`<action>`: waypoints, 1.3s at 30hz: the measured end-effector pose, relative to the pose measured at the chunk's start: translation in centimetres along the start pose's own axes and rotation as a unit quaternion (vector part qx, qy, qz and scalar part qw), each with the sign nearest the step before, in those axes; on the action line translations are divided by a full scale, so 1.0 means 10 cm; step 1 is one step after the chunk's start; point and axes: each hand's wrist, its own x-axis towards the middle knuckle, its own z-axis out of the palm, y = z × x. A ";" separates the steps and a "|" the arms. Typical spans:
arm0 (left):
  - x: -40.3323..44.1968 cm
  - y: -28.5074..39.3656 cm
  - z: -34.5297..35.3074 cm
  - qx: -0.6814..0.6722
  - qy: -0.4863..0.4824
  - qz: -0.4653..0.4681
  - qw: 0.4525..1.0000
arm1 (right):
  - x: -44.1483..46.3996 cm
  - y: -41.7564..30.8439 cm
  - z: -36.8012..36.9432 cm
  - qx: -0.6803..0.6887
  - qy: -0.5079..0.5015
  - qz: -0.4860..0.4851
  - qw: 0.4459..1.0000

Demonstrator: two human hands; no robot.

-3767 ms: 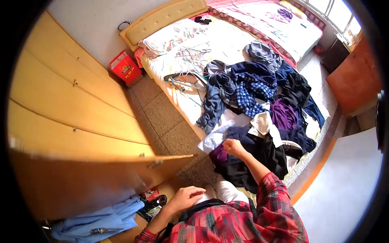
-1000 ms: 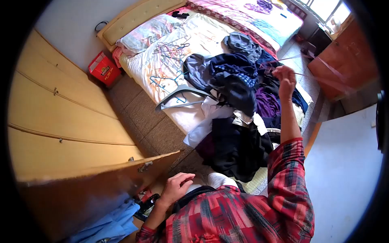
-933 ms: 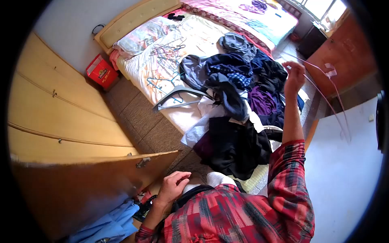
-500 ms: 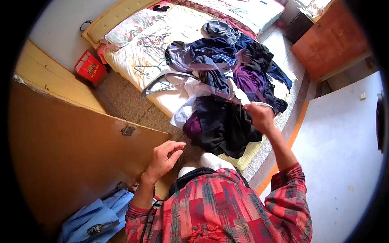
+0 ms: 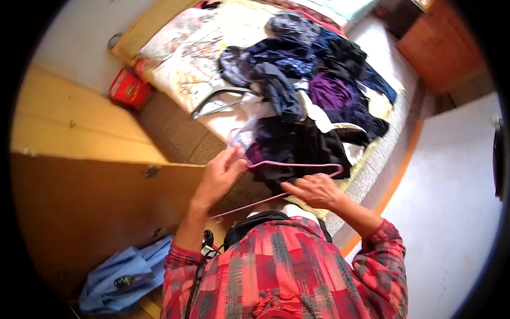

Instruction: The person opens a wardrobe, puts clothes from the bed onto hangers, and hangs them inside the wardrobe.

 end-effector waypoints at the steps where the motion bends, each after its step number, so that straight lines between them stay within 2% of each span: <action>1: 0.04 0.05 0.06 -0.088 -0.022 -0.035 0.995 | 0.00 0.00 0.07 0.015 0.005 -0.002 1.000; 3: 0.06 0.03 0.14 -0.275 -0.031 -0.014 0.961 | 0.02 0.05 0.20 0.049 0.039 0.010 0.998; 5: 0.06 -0.04 0.18 -0.280 -0.060 0.048 0.957 | 0.03 0.19 0.45 0.071 0.050 0.018 0.996; 7: 0.04 -0.10 0.30 -0.306 -0.065 0.053 0.948 | -0.02 0.32 0.76 0.131 0.033 0.021 0.991; 9: 0.01 -0.24 0.33 -0.278 -0.051 0.032 0.959 | -0.09 0.38 0.95 0.105 0.168 -0.101 0.975; 10: 0.00 -0.29 0.32 -0.264 -0.027 0.034 0.964 | -0.19 0.36 0.97 0.173 0.123 -0.122 0.970; 11: -0.01 -0.33 0.31 -0.249 -0.002 0.034 0.968 | -0.29 0.34 0.99 0.260 0.138 -0.106 0.950; 12: -0.05 -0.40 0.26 -0.241 0.022 0.009 0.970 | -0.37 0.41 1.01 0.293 0.186 -0.079 0.935; 13: -0.08 -0.41 0.23 -0.288 0.005 -0.014 0.958 | -0.44 0.53 1.02 0.323 0.231 -0.053 0.916; 15: -0.19 -0.41 0.45 -0.198 -0.012 -0.027 0.980 | -0.47 0.81 0.92 0.281 0.246 0.013 0.928; 16: -0.23 -0.39 0.55 -0.190 -0.037 -0.035 0.980 | -0.48 0.95 1.12 0.326 0.298 0.050 0.896; 17: -0.28 -0.48 0.63 -0.239 -0.048 -0.052 0.969 | -0.48 1.07 1.31 0.368 0.349 0.087 0.857; 19: -0.28 -0.49 0.76 -0.266 0.033 -0.069 0.961 | -0.42 1.29 1.14 0.416 0.333 0.152 0.832; 21: -0.27 -0.56 0.69 -0.283 0.095 -0.078 0.951 | -0.40 1.60 1.07 0.443 0.374 0.201 0.789; 22: -0.30 -0.68 0.61 -0.275 0.134 -0.080 0.949 | -0.42 1.74 1.07 0.573 0.403 0.305 0.645; 23: -0.31 -0.67 0.56 -0.278 0.175 -0.089 0.940 | -0.50 2.09 1.20 0.483 0.440 0.340 0.676; 24: -0.34 -0.68 0.48 -0.271 0.186 -0.095 0.940 | -0.61 2.39 1.24 0.422 0.435 0.407 0.684; 25: -0.38 -0.71 0.42 -0.264 0.197 -0.101 0.939 | -0.73 2.71 1.32 0.275 0.422 0.487 0.713; 27: -0.47 -0.76 0.36 -0.245 0.232 -0.141 0.931 | -1.25 3.39 1.82 0.001 0.285 0.513 0.810; 29: -0.55 -0.84 0.36 -0.184 0.221 -0.138 0.948 | -1.41 3.48 2.00 -0.087 0.133 0.571 0.805; 30: -0.59 -0.82 0.37 -0.183 0.223 -0.175 0.941 | -1.43 3.50 2.00 0.043 0.044 0.583 0.810; 31: -0.62 -0.81 0.40 -0.179 0.232 -0.204 0.934 | -1.44 3.45 2.03 0.162 -0.038 0.632 0.757; 33: -0.63 -0.76 0.49 -0.185 0.253 -0.211 0.926 | -1.41 3.26 2.02 0.077 -0.160 0.600 0.780; 35: -0.66 -0.84 0.47 -0.207 0.245 -0.185 0.929 | -1.31 2.99 2.01 0.083 -0.233 0.576 0.779; 37: -0.68 -0.82 0.43 -0.230 0.240 -0.155 0.930 | -1.12 2.52 1.64 0.061 -0.265 0.463 0.844; 39: -0.66 -0.74 0.37 -0.200 0.245 -0.145 0.938 | -1.10 2.28 1.48 0.060 -0.230 0.393 0.888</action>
